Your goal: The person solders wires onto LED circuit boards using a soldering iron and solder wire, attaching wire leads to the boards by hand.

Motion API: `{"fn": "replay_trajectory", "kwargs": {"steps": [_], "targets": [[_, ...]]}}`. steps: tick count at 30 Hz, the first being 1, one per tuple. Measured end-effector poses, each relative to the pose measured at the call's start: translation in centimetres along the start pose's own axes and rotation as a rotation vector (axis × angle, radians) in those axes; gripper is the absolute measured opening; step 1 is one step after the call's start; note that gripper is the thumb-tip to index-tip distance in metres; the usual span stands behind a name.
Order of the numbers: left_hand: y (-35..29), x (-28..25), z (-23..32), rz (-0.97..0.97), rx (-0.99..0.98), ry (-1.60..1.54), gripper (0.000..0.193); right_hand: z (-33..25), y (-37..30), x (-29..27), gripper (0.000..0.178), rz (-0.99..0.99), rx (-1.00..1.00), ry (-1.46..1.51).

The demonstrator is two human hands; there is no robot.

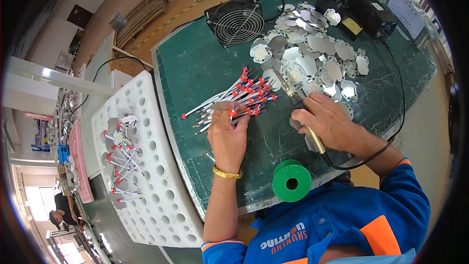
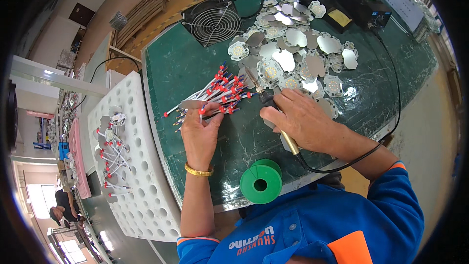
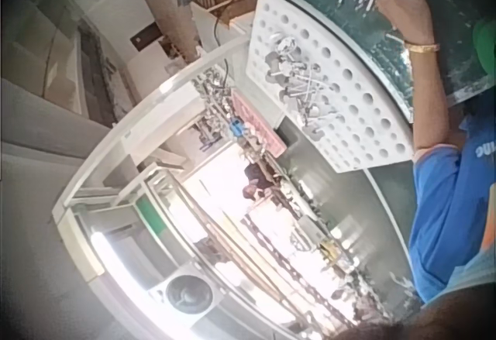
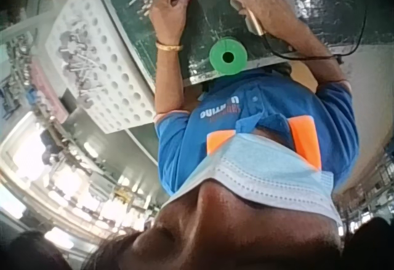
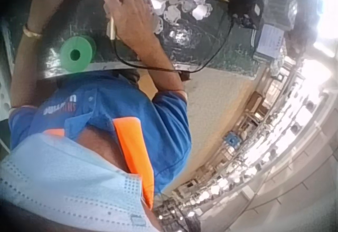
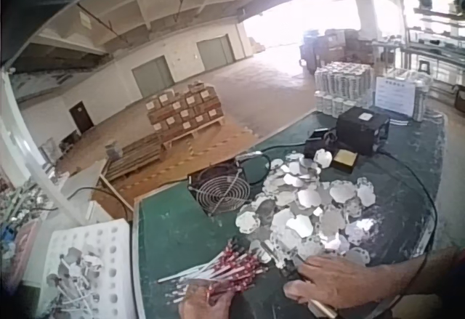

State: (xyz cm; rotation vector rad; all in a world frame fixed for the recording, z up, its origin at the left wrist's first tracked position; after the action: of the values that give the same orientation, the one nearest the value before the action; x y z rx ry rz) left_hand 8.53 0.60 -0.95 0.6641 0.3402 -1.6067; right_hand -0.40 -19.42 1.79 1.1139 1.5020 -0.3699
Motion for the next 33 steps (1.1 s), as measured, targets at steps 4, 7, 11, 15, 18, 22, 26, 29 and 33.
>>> {"fn": "replay_trajectory", "kwargs": {"steps": [4, 7, 11, 15, 18, 22, 26, 29, 33], "targets": [[-0.2, 0.2, 0.2, -0.016, 0.016, -0.023, 0.012, 0.9, -0.3, -0.1, 0.039, -0.010, 0.047, 0.124], [-0.2, 0.3, 0.5, 0.005, 0.035, -0.070, 0.015, 1.3, -0.3, 0.0, 0.041, 0.019, 0.052, 0.154], [-0.4, 0.7, 1.2, -0.063, 0.161, 0.080, 0.021, 1.0, 0.0, -0.1, 0.041, 0.042, 0.005, 0.175], [-0.6, 0.5, 1.9, -0.139, 0.180, 0.069, 0.022, 0.4, 0.3, -0.1, 0.045, 0.081, -0.060, 0.199], [-0.7, 0.1, 1.8, -0.104, 0.179, 0.014, 0.020, 0.6, -0.1, 0.6, 0.048, 0.135, -0.079, 0.214], [-1.4, -1.5, 3.0, -0.106, -0.007, -0.268, 0.010, 0.6, -0.3, -0.7, 0.053, 0.281, -0.006, 0.503], [-2.6, -1.1, 3.3, -0.350, -0.070, -0.773, 0.008, 0.8, 0.3, 0.5, 0.056, 0.496, 0.016, 1.103], [-3.7, 1.3, 2.4, -0.503, -0.280, -0.908, 0.013, 0.0, 0.9, 1.2, 0.053, 0.539, 0.174, 1.435], [-4.0, 1.6, 2.2, -0.525, -0.361, -0.876, 0.017, -0.3, 2.0, 1.6, 0.050, 0.466, 0.181, 1.561]]}}
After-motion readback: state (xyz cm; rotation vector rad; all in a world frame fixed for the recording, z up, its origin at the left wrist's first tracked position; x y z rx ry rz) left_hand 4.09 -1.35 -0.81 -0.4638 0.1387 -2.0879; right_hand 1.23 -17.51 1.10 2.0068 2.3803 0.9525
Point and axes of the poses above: each hand's wrist, its own y-axis towards the middle knuckle, its own x-axis out of the palm, z = x × y, the point moved 3 cm from there along y, towards the middle knuckle, and after that the axes turned 9 degrees about -x, right-handed, at the moved point
